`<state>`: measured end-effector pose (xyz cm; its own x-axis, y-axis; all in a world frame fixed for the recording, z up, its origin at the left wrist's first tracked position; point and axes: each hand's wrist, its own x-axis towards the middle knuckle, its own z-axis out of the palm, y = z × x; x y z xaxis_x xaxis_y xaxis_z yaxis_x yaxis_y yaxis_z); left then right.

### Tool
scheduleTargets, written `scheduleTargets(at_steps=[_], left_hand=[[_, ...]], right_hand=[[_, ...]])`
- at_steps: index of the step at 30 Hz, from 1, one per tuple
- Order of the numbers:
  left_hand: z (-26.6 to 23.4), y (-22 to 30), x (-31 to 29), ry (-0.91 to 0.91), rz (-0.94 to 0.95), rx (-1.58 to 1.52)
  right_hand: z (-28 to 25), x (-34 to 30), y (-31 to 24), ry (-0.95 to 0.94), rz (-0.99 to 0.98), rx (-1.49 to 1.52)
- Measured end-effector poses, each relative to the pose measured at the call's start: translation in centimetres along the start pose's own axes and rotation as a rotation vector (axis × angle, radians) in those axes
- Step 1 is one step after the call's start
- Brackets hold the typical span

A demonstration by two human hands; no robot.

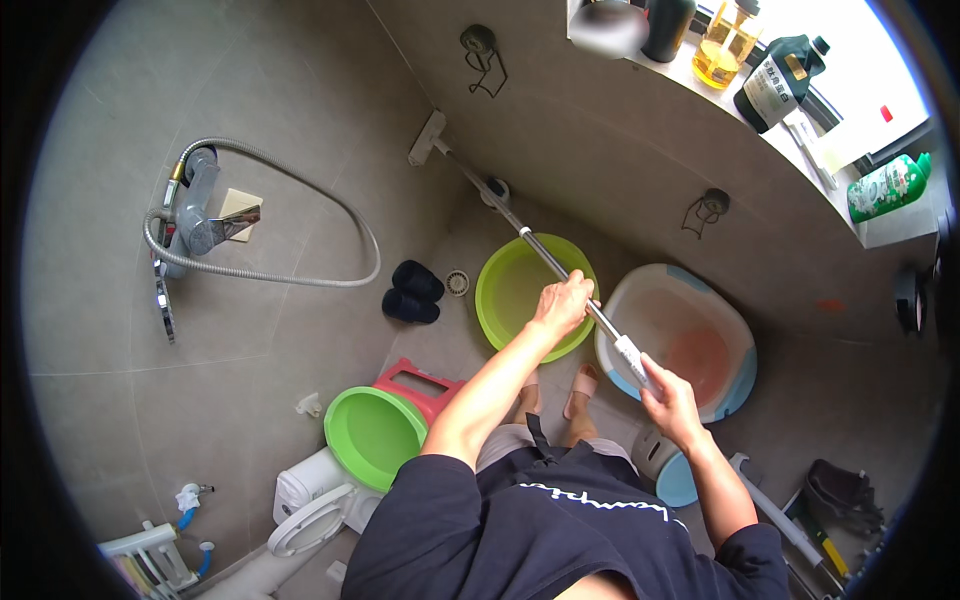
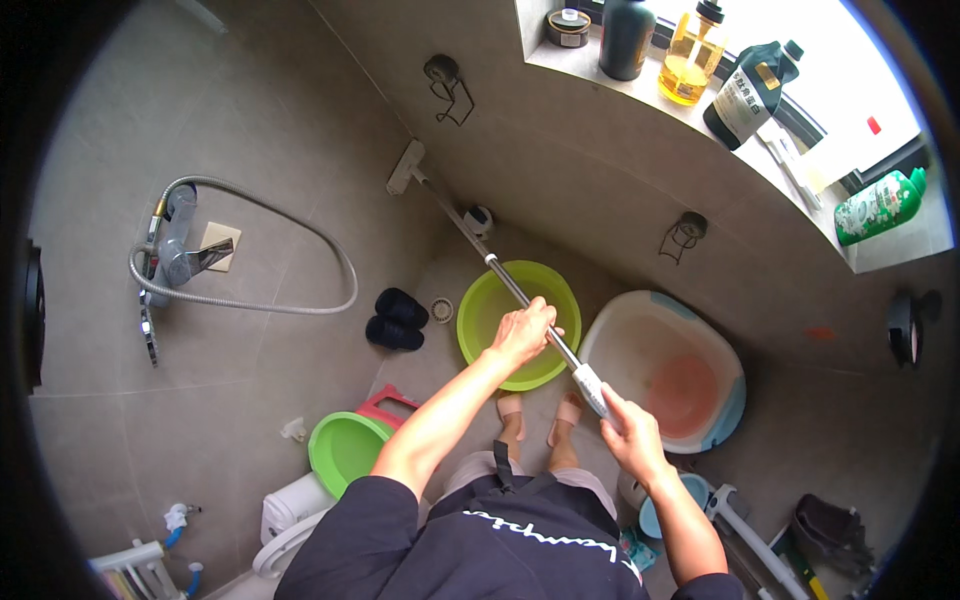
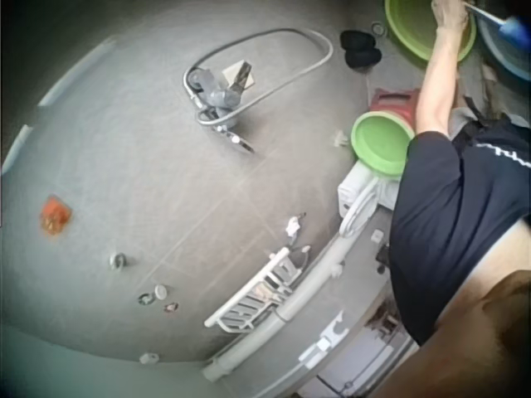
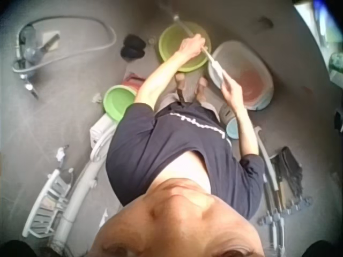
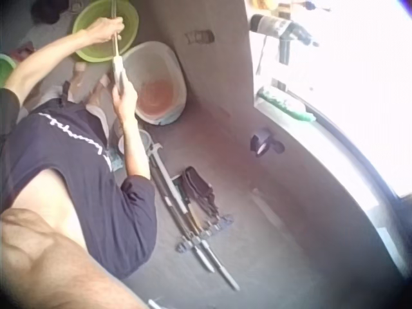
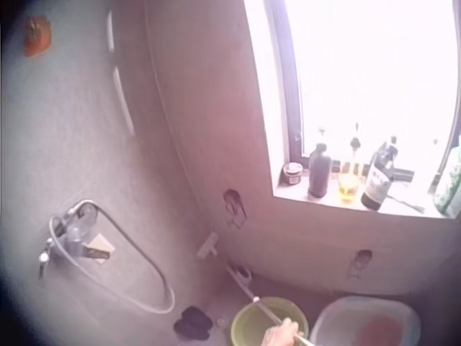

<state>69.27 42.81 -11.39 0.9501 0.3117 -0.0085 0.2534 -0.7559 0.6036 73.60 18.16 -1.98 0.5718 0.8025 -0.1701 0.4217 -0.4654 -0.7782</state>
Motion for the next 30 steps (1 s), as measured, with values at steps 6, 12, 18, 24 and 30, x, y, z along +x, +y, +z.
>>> scheduleTargets(at_steps=[6,12,18,24,30], left_hand=[[0.1,1.9,-2.3,0.026,0.064,0.051],[0.6,4.8,-2.0,0.108,0.146,0.106],[0.8,5.4,-1.0,-0.025,0.081,0.249],[2.2,4.1,-1.3,-0.029,0.008,0.148],[2.6,3.8,-1.4,-0.07,-0.074,0.123]], right_hand=[[0.5,-3.4,1.1,0.031,-0.027,-0.079],[-0.2,-4.8,4.7,0.127,-0.052,-0.077],[-0.1,-4.2,6.8,0.101,-0.01,-0.042],[1.2,-3.8,8.2,0.025,0.14,0.082],[2.8,-3.8,10.0,0.013,0.141,0.095]])
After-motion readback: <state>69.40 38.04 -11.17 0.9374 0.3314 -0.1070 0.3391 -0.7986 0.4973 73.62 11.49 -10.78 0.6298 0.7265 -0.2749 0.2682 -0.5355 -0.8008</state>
